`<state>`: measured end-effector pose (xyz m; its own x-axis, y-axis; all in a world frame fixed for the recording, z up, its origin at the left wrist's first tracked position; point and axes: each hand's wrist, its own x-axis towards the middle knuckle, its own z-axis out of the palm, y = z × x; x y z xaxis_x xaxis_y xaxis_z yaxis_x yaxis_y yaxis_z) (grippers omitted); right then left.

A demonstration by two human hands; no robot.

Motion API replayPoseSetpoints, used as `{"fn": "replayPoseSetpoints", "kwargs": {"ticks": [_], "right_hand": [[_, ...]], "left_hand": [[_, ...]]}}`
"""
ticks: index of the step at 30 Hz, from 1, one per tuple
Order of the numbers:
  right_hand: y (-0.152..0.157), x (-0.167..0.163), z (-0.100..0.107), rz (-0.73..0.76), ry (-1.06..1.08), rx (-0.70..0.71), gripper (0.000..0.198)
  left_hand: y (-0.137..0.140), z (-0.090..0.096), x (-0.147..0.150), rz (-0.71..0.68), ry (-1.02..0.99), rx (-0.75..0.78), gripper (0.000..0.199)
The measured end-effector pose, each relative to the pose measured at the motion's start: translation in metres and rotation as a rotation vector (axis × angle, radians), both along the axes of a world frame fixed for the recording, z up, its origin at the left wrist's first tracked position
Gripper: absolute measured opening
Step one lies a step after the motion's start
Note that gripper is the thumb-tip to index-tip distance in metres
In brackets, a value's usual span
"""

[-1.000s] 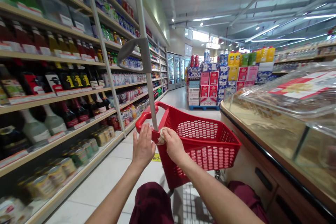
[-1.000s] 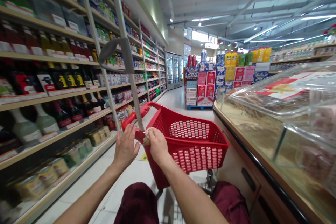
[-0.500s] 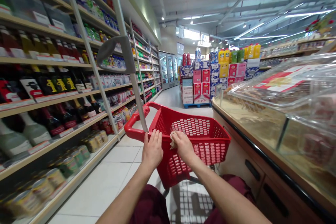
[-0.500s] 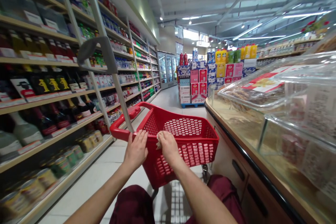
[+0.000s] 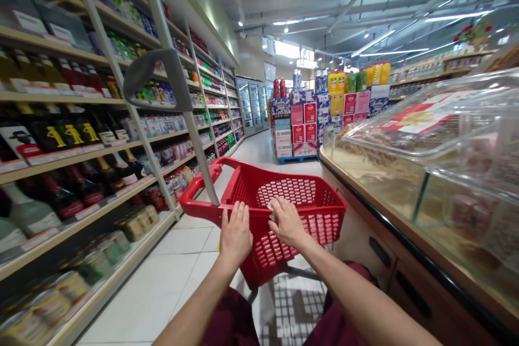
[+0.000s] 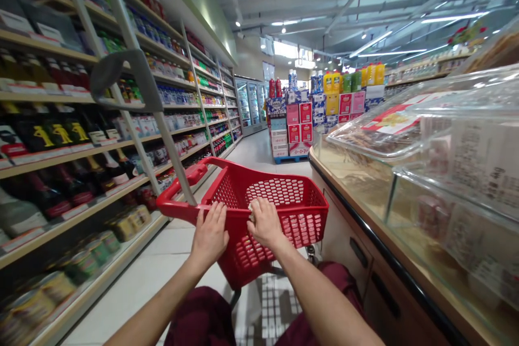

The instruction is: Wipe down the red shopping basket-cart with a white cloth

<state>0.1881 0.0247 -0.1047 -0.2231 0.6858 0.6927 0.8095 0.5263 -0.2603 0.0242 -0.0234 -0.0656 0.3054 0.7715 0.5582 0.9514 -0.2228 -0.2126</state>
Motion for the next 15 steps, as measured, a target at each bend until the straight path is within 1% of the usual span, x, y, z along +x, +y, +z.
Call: {"fn": "replayPoseSetpoints", "kwargs": {"ticks": [2,5,7,8,10,11,12,13,14,15], "right_hand": [[0.001,0.002,-0.002,0.012,-0.076,-0.002,0.048],[0.005,0.012,-0.007,-0.002,-0.141,0.034,0.037],[0.008,0.031,-0.013,-0.011,-0.161,0.059,0.036],[0.009,0.045,-0.016,-0.037,-0.168,0.049,0.035],[0.008,0.079,-0.021,-0.161,-0.172,-0.024,0.035],[0.008,0.095,-0.023,-0.276,-0.163,-0.088,0.034],[0.007,0.107,-0.024,-0.374,-0.147,-0.137,0.036],[0.007,0.114,-0.025,-0.441,-0.137,-0.170,0.037],[0.006,0.115,-0.026,-0.457,-0.133,-0.177,0.038],[0.006,0.110,-0.027,-0.421,-0.138,-0.160,0.039]], "left_hand": [[-0.001,-0.001,-0.001,0.007,-0.003,0.019,0.056],[-0.001,-0.002,-0.003,-0.001,-0.007,0.030,0.055],[0.000,-0.003,-0.004,-0.005,-0.017,0.026,0.055],[0.000,-0.004,-0.005,-0.004,-0.023,0.025,0.055],[0.000,-0.006,-0.005,-0.004,-0.036,0.027,0.056],[0.000,-0.006,-0.004,-0.005,-0.041,0.030,0.056],[0.000,-0.007,-0.004,-0.006,-0.045,0.032,0.057],[0.000,-0.008,-0.003,-0.004,-0.049,0.036,0.057],[0.000,-0.008,-0.003,0.001,-0.053,0.038,0.057],[0.000,-0.008,-0.003,0.007,-0.054,0.040,0.057]]}}
